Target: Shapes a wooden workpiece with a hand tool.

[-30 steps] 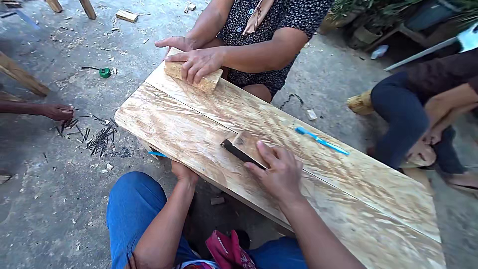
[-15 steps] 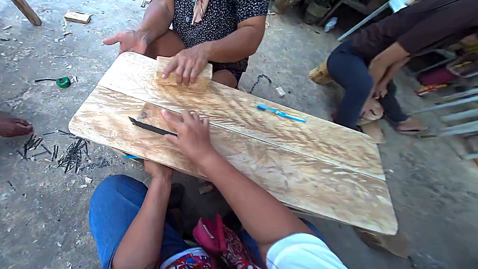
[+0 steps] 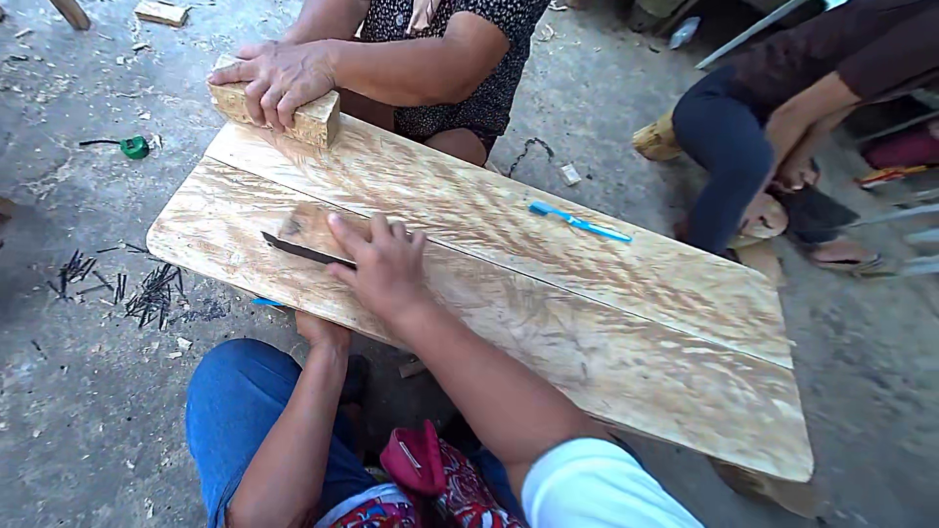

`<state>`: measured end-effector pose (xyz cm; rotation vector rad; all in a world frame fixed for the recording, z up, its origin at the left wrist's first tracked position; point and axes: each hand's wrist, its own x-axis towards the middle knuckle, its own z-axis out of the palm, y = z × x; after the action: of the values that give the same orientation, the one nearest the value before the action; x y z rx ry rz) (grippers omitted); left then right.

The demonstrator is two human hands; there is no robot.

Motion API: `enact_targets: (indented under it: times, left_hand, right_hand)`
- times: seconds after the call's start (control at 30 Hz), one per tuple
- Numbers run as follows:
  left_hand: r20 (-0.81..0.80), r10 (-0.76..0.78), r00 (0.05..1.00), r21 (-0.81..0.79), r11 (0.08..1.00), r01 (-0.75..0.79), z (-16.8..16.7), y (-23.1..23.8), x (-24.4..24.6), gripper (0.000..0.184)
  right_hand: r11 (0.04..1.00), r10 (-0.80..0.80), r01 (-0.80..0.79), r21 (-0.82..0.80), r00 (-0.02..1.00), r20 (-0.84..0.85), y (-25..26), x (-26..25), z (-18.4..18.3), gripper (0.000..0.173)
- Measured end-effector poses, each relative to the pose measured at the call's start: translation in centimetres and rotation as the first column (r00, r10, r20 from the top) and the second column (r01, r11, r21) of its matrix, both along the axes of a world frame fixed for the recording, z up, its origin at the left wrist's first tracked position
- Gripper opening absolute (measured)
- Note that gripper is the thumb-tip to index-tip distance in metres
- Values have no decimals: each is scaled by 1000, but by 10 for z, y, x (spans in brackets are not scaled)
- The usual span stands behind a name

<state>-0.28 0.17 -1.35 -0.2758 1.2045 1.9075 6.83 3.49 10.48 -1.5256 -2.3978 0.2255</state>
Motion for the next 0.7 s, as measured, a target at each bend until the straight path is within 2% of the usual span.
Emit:
enact_targets:
  times: [0.1, 0.2, 0.27, 0.33, 0.43, 0.5, 0.6, 0.7]
  left_hand:
    - [-53, 24, 998, -64, 998, -27, 5, 1, 2, 45]
    - [-67, 12, 998, -35, 999, -15, 2, 0, 0, 48]
    - [-64, -20, 998, 3, 1000, 20, -1, 0, -2, 51]
    - [-53, -32, 998, 11, 999, 32, -3, -2, -1, 52]
    - [-37, -49, 998, -11, 999, 48, -3, -4, -3, 54]
    - [-23, -38, 999, -27, 999, 38, -1, -3, -3, 53]
    - [6, -25, 1000, -9, 1000, 25, -2, -3, -2, 55]
    - [12, -15, 1000, -6, 1000, 15, 0, -1, -3, 55]
  right_hand:
    - [989, 44, -35, -146, 997, 62, 28, -49, 15, 63]
    - [973, 92, -78, -216, 994, 58, 24, -37, 24, 65]
    - [983, 75, -70, -170, 997, 24, 8, 2, 20, 63]
    - [999, 28, -28, -26, 999, -34, -15, 59, 4, 62]
    - [994, -92, 91, 64, 996, 9, -48, 146, -11, 61]
    - [983, -150, 148, 110, 989, 7, -60, 177, -16, 61]
    - [974, -176, 171, 148, 984, 24, -55, 161, -15, 62]
    - [991, -119, 119, 60, 993, -1, -27, 83, -5, 61]
